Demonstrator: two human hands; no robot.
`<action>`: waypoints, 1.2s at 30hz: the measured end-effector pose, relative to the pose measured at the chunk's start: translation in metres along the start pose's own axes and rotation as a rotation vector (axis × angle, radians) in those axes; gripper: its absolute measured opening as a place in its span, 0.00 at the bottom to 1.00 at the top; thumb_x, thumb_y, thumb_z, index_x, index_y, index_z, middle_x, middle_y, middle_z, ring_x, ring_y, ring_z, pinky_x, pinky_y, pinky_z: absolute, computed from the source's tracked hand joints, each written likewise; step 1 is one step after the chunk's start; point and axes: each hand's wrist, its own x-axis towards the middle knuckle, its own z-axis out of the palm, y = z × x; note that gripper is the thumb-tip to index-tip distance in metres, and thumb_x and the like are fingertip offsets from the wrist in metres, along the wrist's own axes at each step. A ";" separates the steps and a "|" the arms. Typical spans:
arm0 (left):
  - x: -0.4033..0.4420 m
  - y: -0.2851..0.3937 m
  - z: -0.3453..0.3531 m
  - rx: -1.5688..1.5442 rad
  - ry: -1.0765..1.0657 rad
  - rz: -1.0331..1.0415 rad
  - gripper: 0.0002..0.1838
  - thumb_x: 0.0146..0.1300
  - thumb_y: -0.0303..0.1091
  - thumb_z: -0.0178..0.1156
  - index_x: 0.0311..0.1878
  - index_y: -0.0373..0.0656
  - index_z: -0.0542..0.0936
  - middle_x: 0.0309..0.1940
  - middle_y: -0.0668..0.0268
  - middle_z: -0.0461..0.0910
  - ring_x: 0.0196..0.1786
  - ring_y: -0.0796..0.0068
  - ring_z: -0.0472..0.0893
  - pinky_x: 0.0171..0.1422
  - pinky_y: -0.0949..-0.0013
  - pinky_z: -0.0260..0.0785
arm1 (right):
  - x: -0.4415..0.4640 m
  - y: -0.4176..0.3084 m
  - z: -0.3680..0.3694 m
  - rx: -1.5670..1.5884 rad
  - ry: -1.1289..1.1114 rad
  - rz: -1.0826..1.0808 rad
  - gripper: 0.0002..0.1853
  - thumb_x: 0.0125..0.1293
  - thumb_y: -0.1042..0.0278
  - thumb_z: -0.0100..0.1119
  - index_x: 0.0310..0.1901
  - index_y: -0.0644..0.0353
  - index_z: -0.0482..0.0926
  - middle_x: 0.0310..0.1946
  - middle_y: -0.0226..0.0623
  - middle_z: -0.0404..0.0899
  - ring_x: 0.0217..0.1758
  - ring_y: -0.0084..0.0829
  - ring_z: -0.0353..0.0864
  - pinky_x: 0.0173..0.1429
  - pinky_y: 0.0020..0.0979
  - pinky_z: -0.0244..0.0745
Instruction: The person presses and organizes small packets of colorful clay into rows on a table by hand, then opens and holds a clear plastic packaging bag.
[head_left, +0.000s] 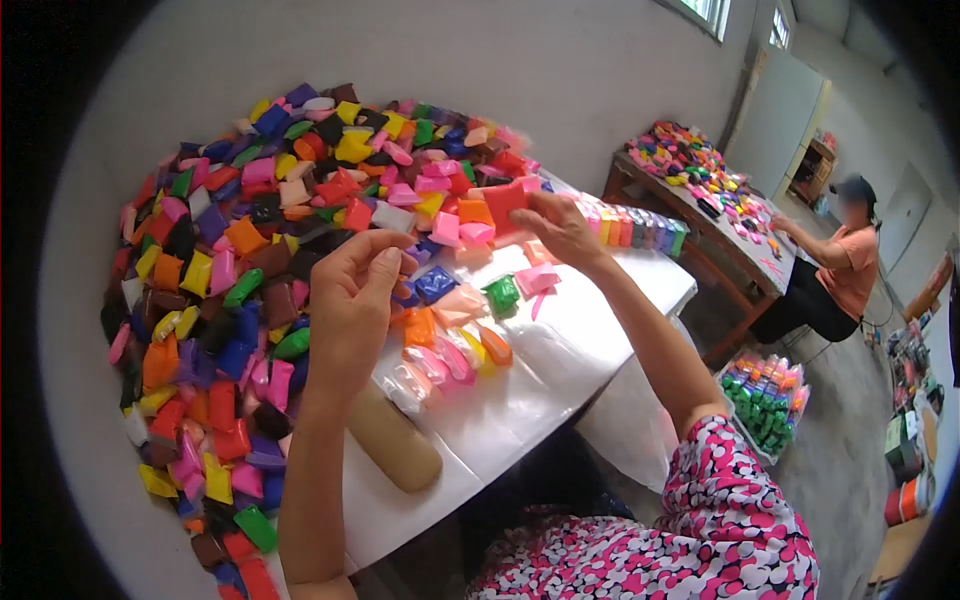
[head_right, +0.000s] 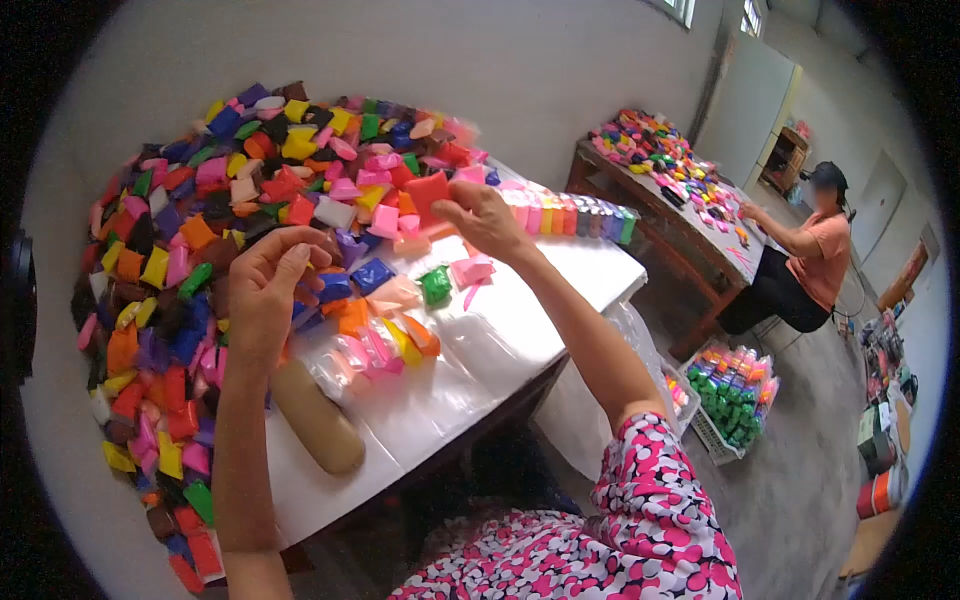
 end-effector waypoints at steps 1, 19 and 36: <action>0.000 -0.002 0.004 -0.009 -0.014 0.005 0.13 0.72 0.34 0.53 0.55 0.40 0.78 0.39 0.67 0.81 0.35 0.84 0.77 0.35 0.80 0.71 | -0.017 -0.018 -0.005 0.125 -0.084 0.083 0.17 0.70 0.53 0.58 0.42 0.63 0.80 0.26 0.30 0.74 0.31 0.20 0.72 0.35 0.27 0.69; -0.028 -0.014 0.055 -0.280 -0.539 -0.186 0.12 0.68 0.32 0.61 0.50 0.35 0.78 0.30 0.68 0.80 0.27 0.84 0.77 0.33 0.77 0.72 | -0.132 -0.112 -0.009 0.531 -0.131 0.284 0.19 0.73 0.54 0.52 0.50 0.64 0.81 0.24 0.21 0.73 0.25 0.11 0.66 0.27 0.19 0.61; -0.046 -0.019 0.077 0.009 -0.475 0.002 0.09 0.68 0.32 0.59 0.41 0.33 0.78 0.25 0.66 0.78 0.26 0.80 0.73 0.32 0.74 0.66 | -0.152 -0.089 0.006 0.494 0.270 0.298 0.10 0.67 0.75 0.53 0.48 0.65 0.78 0.27 0.25 0.78 0.24 0.12 0.69 0.28 0.17 0.65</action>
